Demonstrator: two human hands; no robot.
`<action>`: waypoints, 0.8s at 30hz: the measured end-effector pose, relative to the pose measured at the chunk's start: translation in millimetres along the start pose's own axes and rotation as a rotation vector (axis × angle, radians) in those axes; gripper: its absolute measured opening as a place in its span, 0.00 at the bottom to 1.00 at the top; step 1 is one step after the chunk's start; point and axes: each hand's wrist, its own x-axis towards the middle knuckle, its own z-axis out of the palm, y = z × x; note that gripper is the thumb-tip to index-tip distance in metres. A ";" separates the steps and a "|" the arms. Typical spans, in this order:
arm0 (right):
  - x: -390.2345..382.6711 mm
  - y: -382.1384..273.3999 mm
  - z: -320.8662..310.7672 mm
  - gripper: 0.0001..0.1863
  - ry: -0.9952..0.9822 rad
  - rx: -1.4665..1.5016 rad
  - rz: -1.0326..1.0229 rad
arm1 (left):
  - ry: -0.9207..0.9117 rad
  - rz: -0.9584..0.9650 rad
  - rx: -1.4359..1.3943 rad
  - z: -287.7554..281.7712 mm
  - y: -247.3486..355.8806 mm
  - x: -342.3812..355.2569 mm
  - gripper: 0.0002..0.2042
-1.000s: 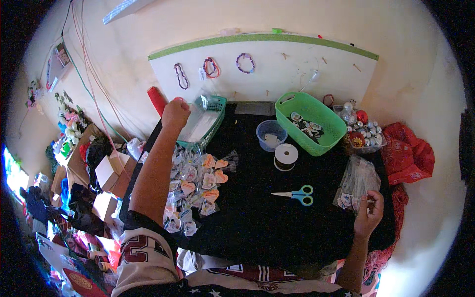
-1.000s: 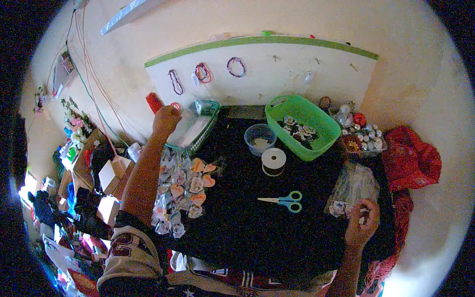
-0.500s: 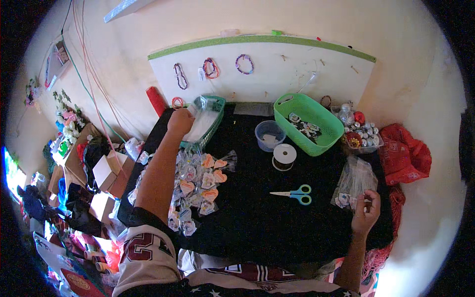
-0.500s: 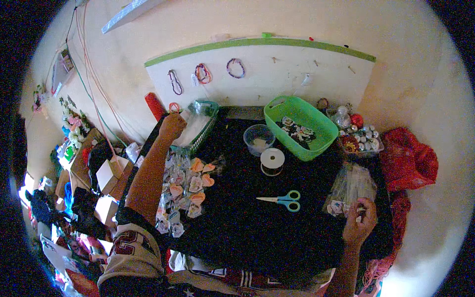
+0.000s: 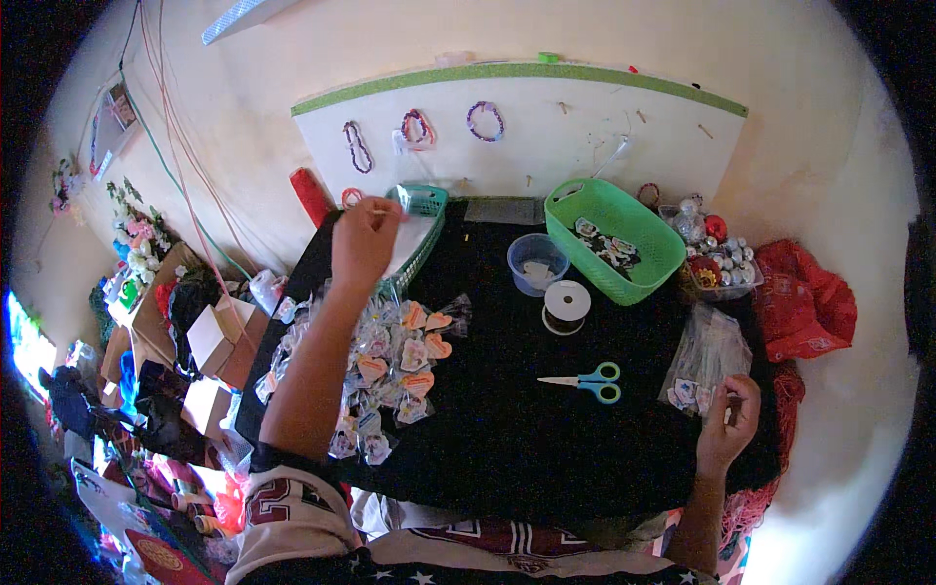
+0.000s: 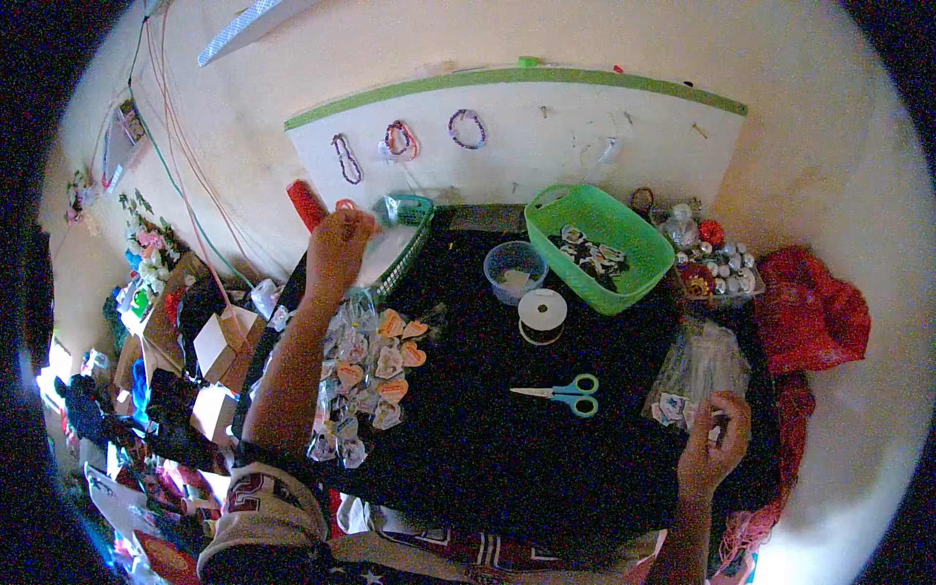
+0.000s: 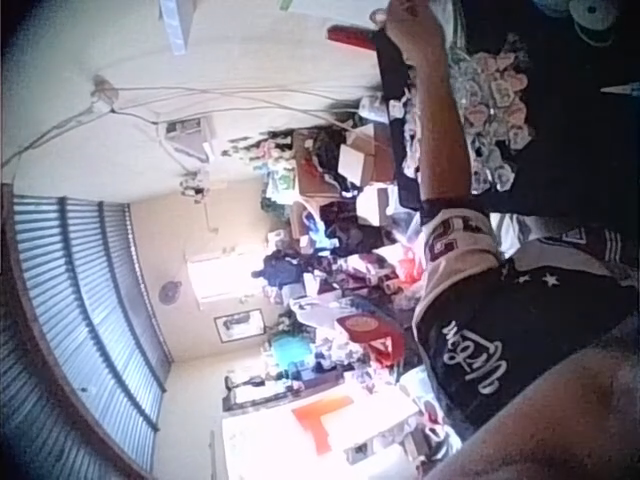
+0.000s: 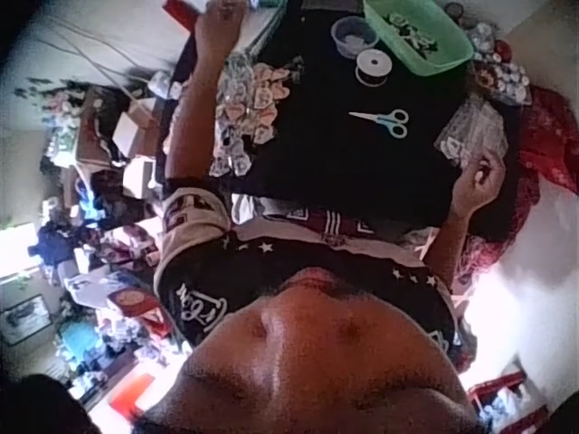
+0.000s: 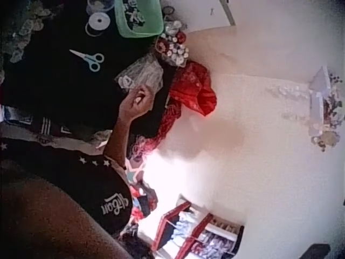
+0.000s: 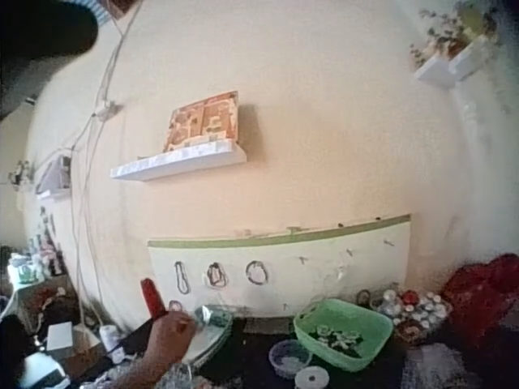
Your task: Packaging small stickers or charms into individual plastic bags.
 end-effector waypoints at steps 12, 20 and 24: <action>-24.3 -81.9 62.9 0.10 -0.834 0.643 0.668 | -0.793 -0.406 -1.009 62.7 86.1 -192.7 0.06; -30.5 -79.3 64.2 0.08 -1.000 0.339 0.298 | -0.900 -0.455 -1.167 78.5 75.4 -196.3 0.11; -8.4 -86.8 61.2 0.11 -1.053 0.203 0.205 | -0.894 -0.490 -1.049 76.1 65.9 -188.4 0.10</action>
